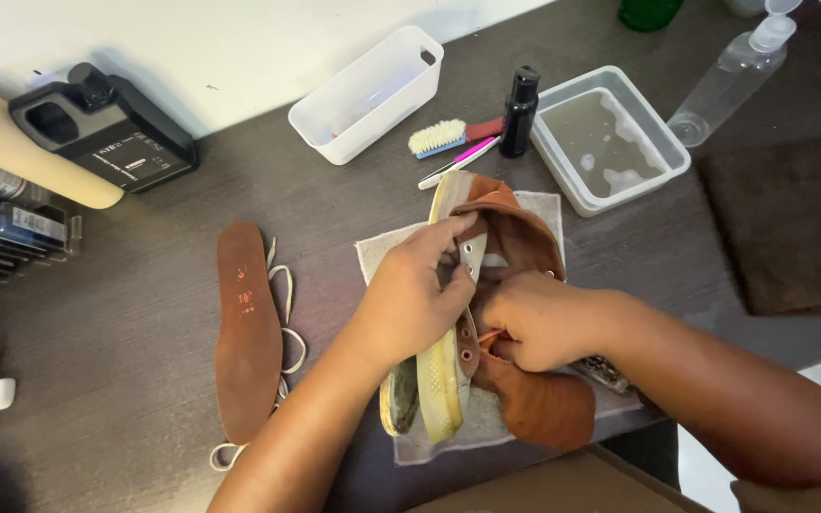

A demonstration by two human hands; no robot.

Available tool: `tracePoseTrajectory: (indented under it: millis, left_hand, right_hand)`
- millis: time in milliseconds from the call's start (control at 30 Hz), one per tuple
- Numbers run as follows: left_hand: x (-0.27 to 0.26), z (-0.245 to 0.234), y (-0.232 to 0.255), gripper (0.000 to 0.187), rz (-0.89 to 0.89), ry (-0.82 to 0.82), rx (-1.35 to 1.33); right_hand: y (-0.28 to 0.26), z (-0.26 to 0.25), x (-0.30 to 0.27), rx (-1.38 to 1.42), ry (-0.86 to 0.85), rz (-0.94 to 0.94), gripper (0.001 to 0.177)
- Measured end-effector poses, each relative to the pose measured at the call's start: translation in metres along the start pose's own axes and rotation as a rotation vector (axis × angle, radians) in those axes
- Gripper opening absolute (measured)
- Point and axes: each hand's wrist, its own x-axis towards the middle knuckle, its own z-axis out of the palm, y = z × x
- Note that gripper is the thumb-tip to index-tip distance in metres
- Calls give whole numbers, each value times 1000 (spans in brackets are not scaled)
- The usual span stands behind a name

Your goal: The person cleans a brown high-top sneaker using a cloth and a brush. They wipe the upper and interior, then scrub the toe and side panels with a brush dipped in soapy water.

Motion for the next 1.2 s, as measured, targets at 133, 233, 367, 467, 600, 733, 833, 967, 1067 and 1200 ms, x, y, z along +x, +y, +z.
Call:
tracePoseTrajectory:
  millis: [133, 233, 367, 467, 600, 733, 833, 967, 1067, 1200]
  left_hand:
    - [2, -1, 1, 48, -30, -10, 5]
    - [2, -3, 3, 49, -33, -4, 0]
    - [3, -7, 10, 48, -40, -11, 2]
    - [2, -5, 7, 49, -24, 2, -1]
    - [5, -8, 12, 49, 21, 25, 14]
    - [7, -24, 21, 49, 11, 30, -16]
    - [8, -34, 24, 49, -20, 27, -9]
    - [7, -33, 25, 55, 31, 39, 52]
    - [7, -24, 19, 58, 83, 11, 128]
    - [0, -26, 32, 87, -4, -141, 178]
  right_hand:
    - [1, -6, 8, 122, 44, 44, 19]
    - [3, -16, 3, 198, 137, -11, 21]
    - [8, -34, -14, 436, 514, -182, 24]
    - [23, -26, -17, 362, 739, -215, 23]
    - [12, -31, -12, -34, 779, -207, 26]
    - [0, -34, -1, -35, 733, -215, 19]
    - [-3, -35, 4, -43, 716, -288, 25]
    - [7, -19, 15, -119, 602, -455, 13]
    - [0, -19, 16, -177, 465, -492, 16]
    - [23, -9, 17, -203, 417, -519, 33]
